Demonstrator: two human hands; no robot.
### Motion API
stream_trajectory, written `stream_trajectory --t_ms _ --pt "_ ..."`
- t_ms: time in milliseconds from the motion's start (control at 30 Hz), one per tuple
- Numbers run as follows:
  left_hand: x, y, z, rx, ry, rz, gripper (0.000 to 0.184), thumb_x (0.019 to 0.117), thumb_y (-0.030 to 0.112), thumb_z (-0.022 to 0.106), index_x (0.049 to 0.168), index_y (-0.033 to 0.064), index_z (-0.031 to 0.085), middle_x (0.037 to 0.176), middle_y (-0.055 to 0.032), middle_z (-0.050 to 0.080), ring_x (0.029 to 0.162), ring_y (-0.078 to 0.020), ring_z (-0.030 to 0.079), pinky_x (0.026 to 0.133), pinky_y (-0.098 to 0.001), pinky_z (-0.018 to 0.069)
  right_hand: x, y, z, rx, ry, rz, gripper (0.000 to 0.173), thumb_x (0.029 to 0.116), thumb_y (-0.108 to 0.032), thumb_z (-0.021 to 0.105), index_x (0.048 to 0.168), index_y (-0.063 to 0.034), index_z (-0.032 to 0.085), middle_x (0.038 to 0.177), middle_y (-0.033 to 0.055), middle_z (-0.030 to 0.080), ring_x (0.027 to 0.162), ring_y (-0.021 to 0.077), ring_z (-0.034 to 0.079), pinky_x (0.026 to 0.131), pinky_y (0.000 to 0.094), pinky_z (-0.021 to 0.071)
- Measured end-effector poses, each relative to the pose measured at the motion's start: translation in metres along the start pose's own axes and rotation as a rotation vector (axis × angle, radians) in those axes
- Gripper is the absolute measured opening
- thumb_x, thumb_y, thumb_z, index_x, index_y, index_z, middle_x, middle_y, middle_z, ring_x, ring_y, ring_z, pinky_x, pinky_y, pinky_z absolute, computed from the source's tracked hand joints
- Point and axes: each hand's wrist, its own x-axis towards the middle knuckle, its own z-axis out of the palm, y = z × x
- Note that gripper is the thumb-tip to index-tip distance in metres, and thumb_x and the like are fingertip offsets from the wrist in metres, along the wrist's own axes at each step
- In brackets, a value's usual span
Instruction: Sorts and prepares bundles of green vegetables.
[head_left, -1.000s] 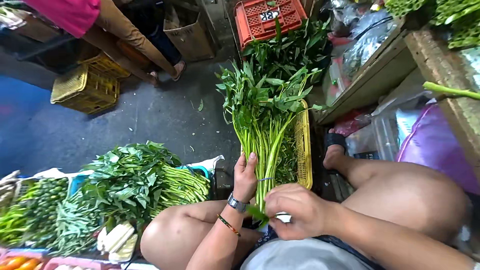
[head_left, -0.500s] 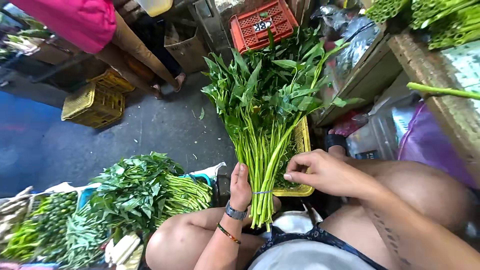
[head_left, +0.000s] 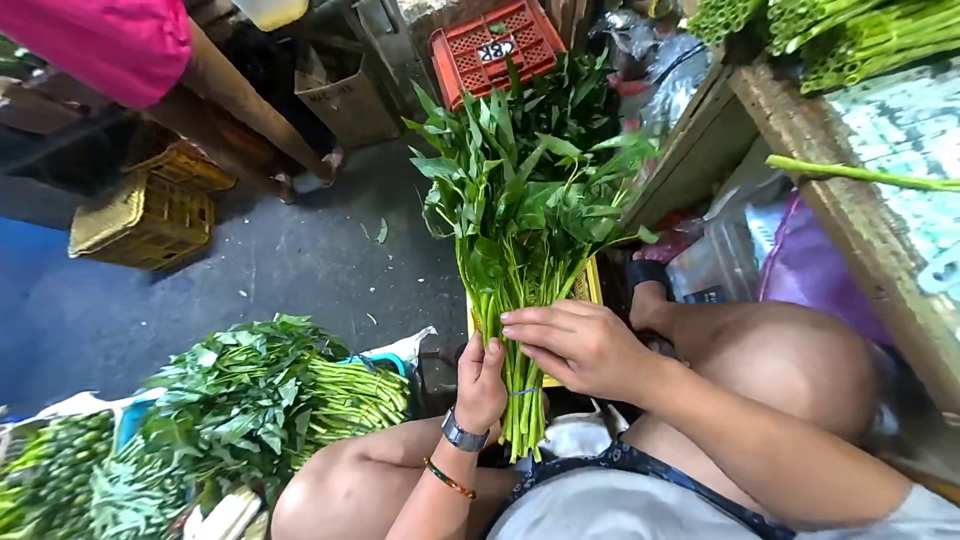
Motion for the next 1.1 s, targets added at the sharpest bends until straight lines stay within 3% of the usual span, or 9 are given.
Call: stream_trajectory --t_ms 167,367,500,567,633,667,833,967,1100 --pt "-0.002 0.0 0.002 0.078 0.035 -0.038 0.038 0.111 0.03 0.041 0.122 -0.0024 0.059 0.1 -0.0027 0.072 0.092 -0.0092 0.071 0.085 -0.0323 0.062 -0.002 0.005 0.005 -0.146 -0.026 0.155 0.028 0.1058 -0.031 0.055 0.126 -0.0235 0.074 0.115 0.0067 0.069 0.101 0.022 0.068 0.083 0.039 0.0596" --pt "-0.004 -0.002 0.003 0.144 0.025 -0.052 0.041 0.1096 0.032 0.046 0.122 -0.0037 0.06 0.099 -0.006 0.072 0.09 -0.0118 0.072 0.083 -0.0336 0.0624 0.0 0.006 0.011 0.138 0.101 0.46 0.026 0.1008 -0.04 0.064 0.104 -0.0172 0.077 0.105 0.0001 0.068 0.076 0.0051 0.062 0.064 0.0243 0.0547" --pt "-0.004 -0.003 0.009 0.271 0.048 -0.046 0.03 0.1028 0.019 0.059 0.12 -0.005 0.064 0.097 -0.007 0.073 0.086 -0.0107 0.072 0.081 -0.0309 0.0623 0.003 0.0 0.016 0.199 0.21 0.397 0.023 0.0959 -0.034 0.072 0.096 -0.0108 0.072 0.087 -0.0015 0.065 0.068 0.0013 0.06 0.058 0.018 0.0533" --pt "-0.005 -0.006 0.01 0.421 0.074 -0.05 0.032 0.0984 0.019 0.065 0.121 -0.0036 0.066 0.103 -0.0086 0.073 0.092 -0.0106 0.071 0.086 -0.0305 0.0606 0.001 -0.003 0.019 0.093 0.147 0.353 0.033 0.0959 -0.04 0.071 0.111 -0.011 0.072 0.084 0.0009 0.066 0.067 0.0076 0.06 0.059 0.026 0.0531" --pt "-0.006 -0.009 0.012 0.554 0.094 -0.059 0.036 0.0956 0.021 0.068 0.122 -0.0029 0.067 0.11 -0.0106 0.073 0.1 -0.0119 0.071 0.093 -0.0313 0.0587 0.0 -0.005 0.022 -0.056 -0.012 0.36 0.053 0.0974 -0.05 0.065 0.138 -0.0161 0.064 0.09 0.0045 0.065 0.072 0.0168 0.062 0.064 0.0362 0.0554" --pt "-0.007 -0.01 0.012 0.607 0.101 -0.056 0.037 0.0953 0.022 0.068 0.123 -0.0027 0.067 0.111 -0.0109 0.073 0.101 -0.0122 0.07 0.094 -0.0313 0.0581 -0.001 -0.005 0.026 -0.109 -0.053 0.353 0.053 0.0983 -0.05 0.063 0.14 -0.0178 0.064 0.092 0.0059 0.064 0.073 0.0186 0.063 0.065 0.0373 0.0562" --pt "-0.006 -0.013 0.012 0.689 0.119 -0.044 0.038 0.0944 0.021 0.067 0.125 -0.0019 0.067 0.113 -0.011 0.073 0.104 -0.0128 0.07 0.095 -0.0322 0.0572 -0.005 -0.01 0.033 -0.144 -0.003 0.294 0.022 0.1003 -0.036 0.064 0.098 -0.0179 0.076 0.091 0.0028 0.065 0.084 0.0166 0.065 0.076 0.033 0.0568" --pt "-0.007 -0.011 0.011 0.729 0.109 -0.033 0.04 0.088 0.019 0.069 0.123 -0.0002 0.068 0.111 -0.0094 0.074 0.103 -0.0121 0.071 0.094 -0.0327 0.0581 -0.007 -0.016 0.038 -0.103 -0.019 0.13 0.02 0.1027 -0.031 0.061 0.097 -0.0177 0.075 0.119 0.0019 0.072 0.116 0.0205 0.065 0.099 0.0408 0.0527" --pt "-0.007 -0.011 0.014 0.743 0.108 -0.014 0.04 0.0908 0.016 0.065 0.125 -0.006 0.066 0.112 -0.014 0.074 0.105 -0.0154 0.071 0.098 -0.0336 0.056 -0.013 -0.018 0.048 -0.082 0.003 0.064 0.019 0.1037 -0.024 0.058 0.1 -0.0124 0.073 0.11 0.0015 0.075 0.116 0.02 0.066 0.106 0.0396 0.0492"
